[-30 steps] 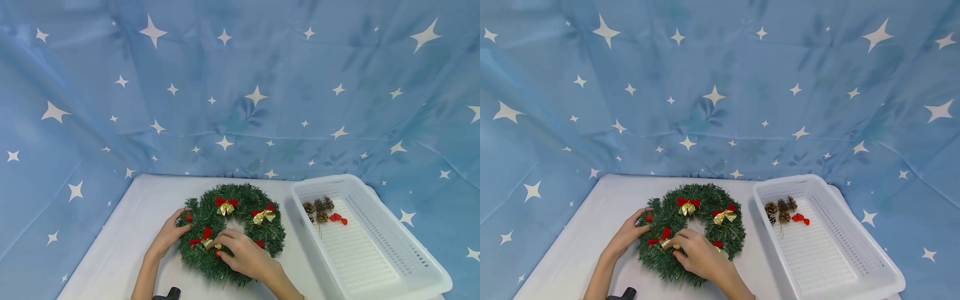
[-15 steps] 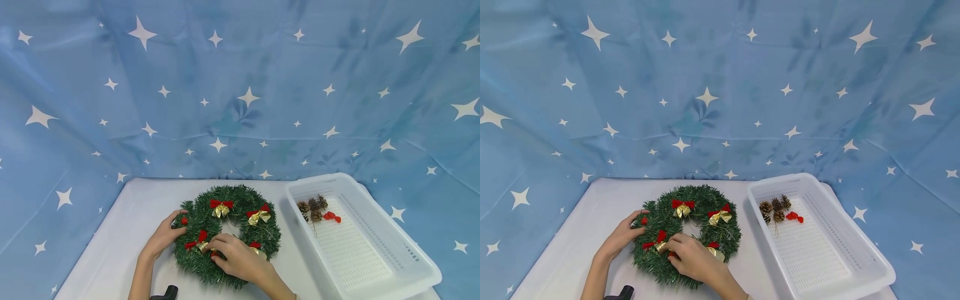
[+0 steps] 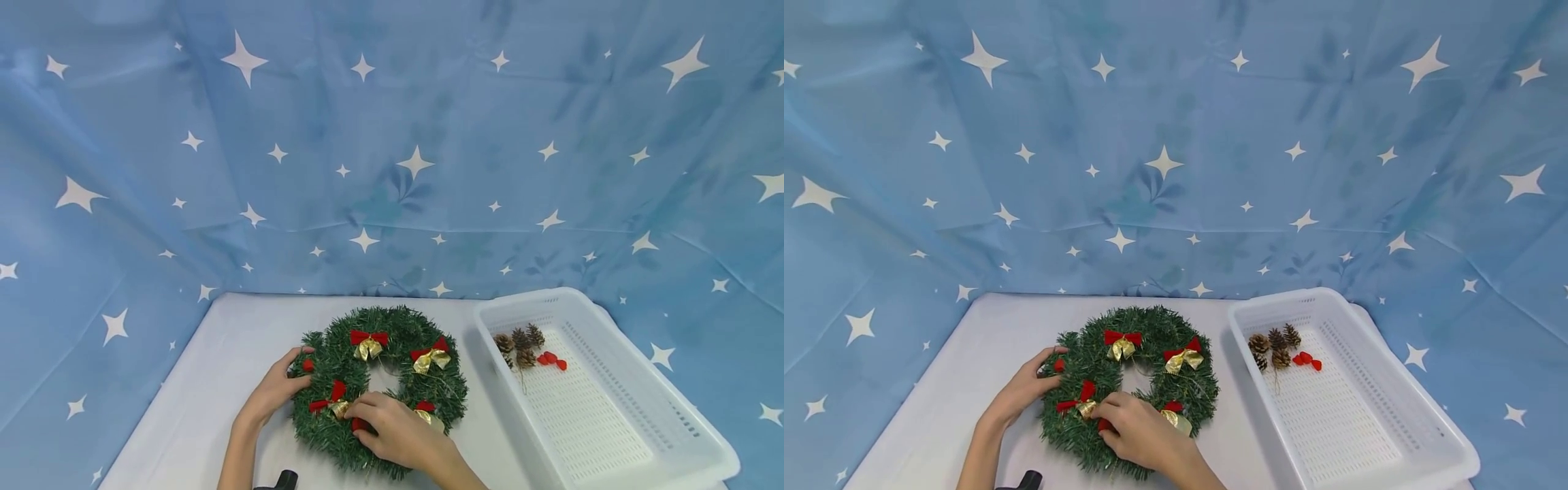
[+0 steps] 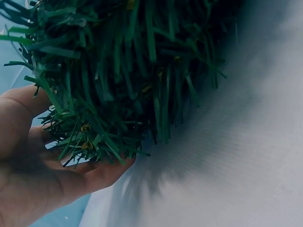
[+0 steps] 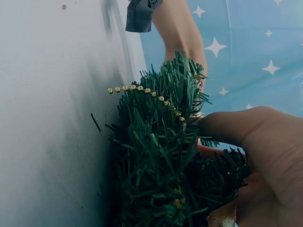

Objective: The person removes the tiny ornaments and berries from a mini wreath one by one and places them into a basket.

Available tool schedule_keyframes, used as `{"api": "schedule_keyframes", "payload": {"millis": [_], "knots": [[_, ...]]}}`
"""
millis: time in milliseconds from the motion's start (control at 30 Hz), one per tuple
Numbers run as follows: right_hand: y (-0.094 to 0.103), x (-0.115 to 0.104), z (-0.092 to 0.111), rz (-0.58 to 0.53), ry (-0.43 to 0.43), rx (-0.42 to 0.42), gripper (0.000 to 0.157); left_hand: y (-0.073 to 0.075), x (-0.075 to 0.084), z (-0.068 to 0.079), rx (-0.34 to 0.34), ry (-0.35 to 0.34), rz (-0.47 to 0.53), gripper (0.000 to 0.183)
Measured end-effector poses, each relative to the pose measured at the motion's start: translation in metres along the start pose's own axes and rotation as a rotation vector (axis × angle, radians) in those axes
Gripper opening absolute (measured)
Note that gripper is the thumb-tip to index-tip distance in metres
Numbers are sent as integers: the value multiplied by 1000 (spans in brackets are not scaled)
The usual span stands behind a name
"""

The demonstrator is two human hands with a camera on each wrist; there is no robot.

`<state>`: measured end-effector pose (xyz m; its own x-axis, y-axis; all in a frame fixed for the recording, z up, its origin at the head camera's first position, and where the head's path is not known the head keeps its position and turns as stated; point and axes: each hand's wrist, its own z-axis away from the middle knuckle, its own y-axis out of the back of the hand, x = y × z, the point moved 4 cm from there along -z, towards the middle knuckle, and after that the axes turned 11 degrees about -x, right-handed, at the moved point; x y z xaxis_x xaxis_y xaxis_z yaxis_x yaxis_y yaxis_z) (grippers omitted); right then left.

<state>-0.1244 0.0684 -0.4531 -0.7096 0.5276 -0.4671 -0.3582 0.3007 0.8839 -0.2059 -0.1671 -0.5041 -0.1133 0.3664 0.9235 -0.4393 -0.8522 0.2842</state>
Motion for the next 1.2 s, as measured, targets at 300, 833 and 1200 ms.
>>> {"api": "schedule_keyframes", "payload": {"millis": [300,833,1200], "knots": [[2,-1,2,42,-14,-30,22,0,2,-1,0,0,4,57],[10,-5,4,96,86,132,22,2,0,0,3,10,-20,57],[20,-4,8,63,86,164,23,1,1,-2,-3,5,-12,56]]}}
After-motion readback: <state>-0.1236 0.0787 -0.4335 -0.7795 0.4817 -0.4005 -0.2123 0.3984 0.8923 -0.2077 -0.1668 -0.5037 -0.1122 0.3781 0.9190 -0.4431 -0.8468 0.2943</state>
